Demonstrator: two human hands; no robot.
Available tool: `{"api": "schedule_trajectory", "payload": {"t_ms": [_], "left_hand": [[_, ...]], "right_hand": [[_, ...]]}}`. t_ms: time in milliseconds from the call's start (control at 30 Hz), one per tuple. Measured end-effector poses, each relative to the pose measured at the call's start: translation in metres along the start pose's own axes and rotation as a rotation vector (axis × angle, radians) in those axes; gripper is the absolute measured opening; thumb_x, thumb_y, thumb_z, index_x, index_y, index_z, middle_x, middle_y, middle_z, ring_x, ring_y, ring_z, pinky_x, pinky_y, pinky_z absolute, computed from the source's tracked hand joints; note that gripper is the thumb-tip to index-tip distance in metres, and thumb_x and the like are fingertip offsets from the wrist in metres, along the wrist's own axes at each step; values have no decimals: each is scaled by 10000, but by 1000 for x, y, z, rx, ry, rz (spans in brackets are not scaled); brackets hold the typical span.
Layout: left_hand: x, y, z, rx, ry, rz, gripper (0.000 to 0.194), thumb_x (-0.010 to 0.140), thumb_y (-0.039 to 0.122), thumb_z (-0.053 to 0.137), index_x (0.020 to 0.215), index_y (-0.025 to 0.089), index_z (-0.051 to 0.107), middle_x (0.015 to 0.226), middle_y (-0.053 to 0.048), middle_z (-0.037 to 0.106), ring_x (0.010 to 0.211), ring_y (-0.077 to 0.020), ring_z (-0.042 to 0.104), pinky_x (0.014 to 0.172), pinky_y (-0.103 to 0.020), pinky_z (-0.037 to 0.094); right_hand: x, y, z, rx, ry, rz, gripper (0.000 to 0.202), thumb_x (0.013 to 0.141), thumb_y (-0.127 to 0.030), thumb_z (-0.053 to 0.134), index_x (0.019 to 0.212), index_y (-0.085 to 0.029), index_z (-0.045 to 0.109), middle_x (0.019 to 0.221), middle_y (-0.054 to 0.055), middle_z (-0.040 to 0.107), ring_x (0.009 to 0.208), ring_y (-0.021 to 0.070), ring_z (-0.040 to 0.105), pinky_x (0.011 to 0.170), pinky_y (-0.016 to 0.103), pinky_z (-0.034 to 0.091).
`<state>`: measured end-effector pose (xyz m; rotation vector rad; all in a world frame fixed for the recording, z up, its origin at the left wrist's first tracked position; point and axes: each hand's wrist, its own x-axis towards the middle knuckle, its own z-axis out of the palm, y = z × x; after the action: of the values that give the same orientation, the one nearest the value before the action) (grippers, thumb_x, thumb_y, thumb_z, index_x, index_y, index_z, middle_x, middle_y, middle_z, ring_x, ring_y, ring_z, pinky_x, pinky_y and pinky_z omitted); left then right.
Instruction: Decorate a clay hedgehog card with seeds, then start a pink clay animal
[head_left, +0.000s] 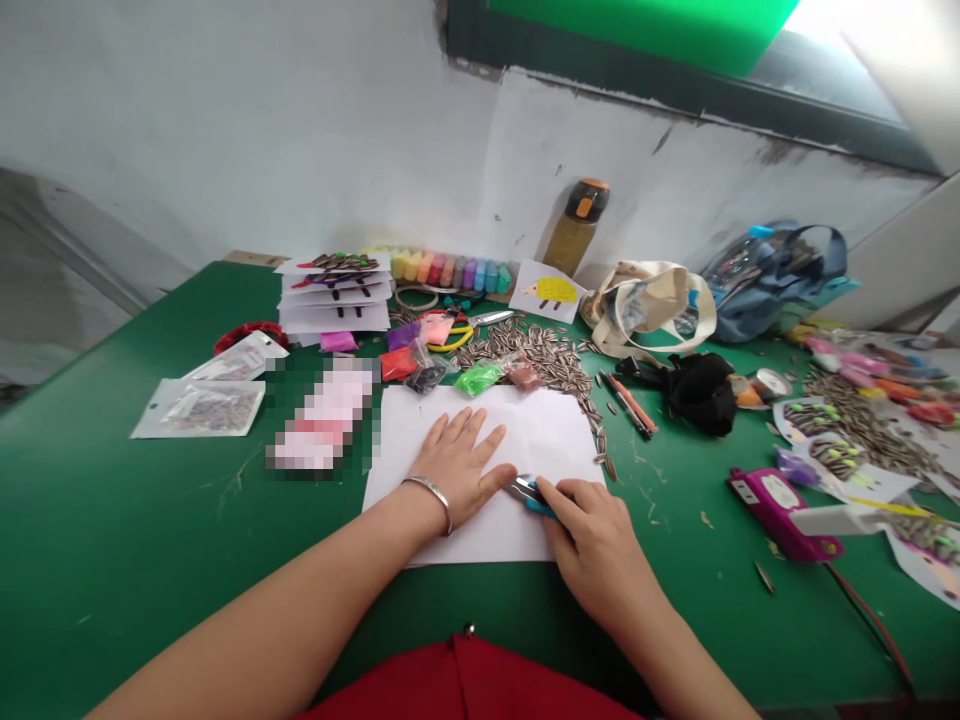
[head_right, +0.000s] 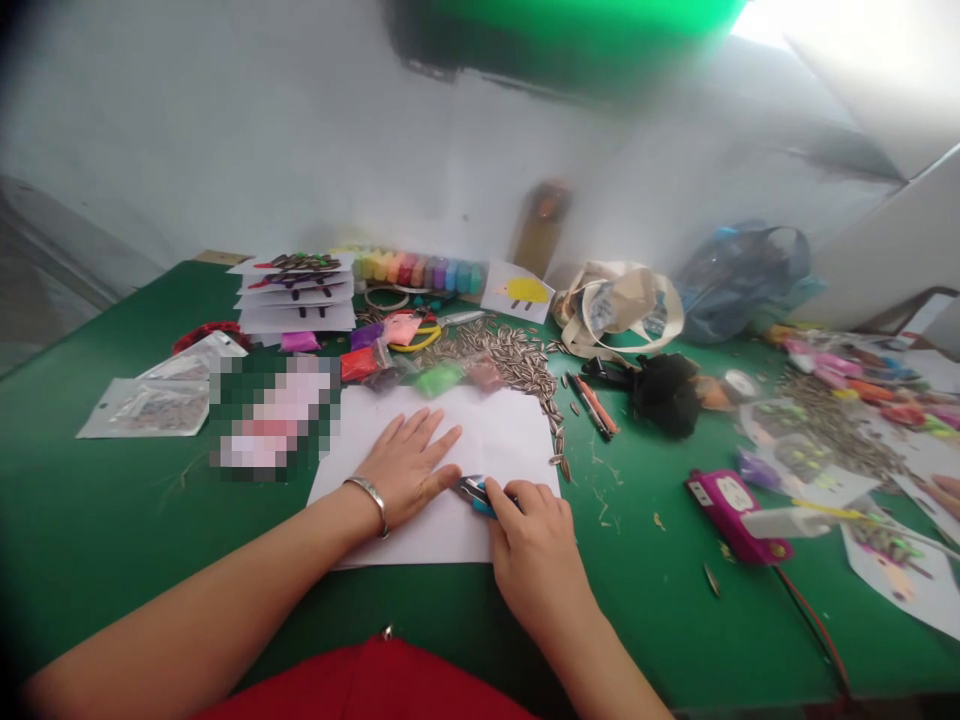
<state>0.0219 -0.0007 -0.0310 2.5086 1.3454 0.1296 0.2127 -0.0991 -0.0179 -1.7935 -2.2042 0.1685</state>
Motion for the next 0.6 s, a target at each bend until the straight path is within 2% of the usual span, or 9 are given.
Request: {"api": "schedule_trajectory", "payload": {"t_ms": [600], "left_hand": [[0,2,-5,7,-40,-13,679,895,649,191,1427,253,343,1534,-103,217,1415,-292,128,1128,-516,84]], "right_hand": [[5,-17,1,-48,-26,15,400,864,-157,510,1252,-242,554,991,71,607,884,218,511,748,345,343]]}}
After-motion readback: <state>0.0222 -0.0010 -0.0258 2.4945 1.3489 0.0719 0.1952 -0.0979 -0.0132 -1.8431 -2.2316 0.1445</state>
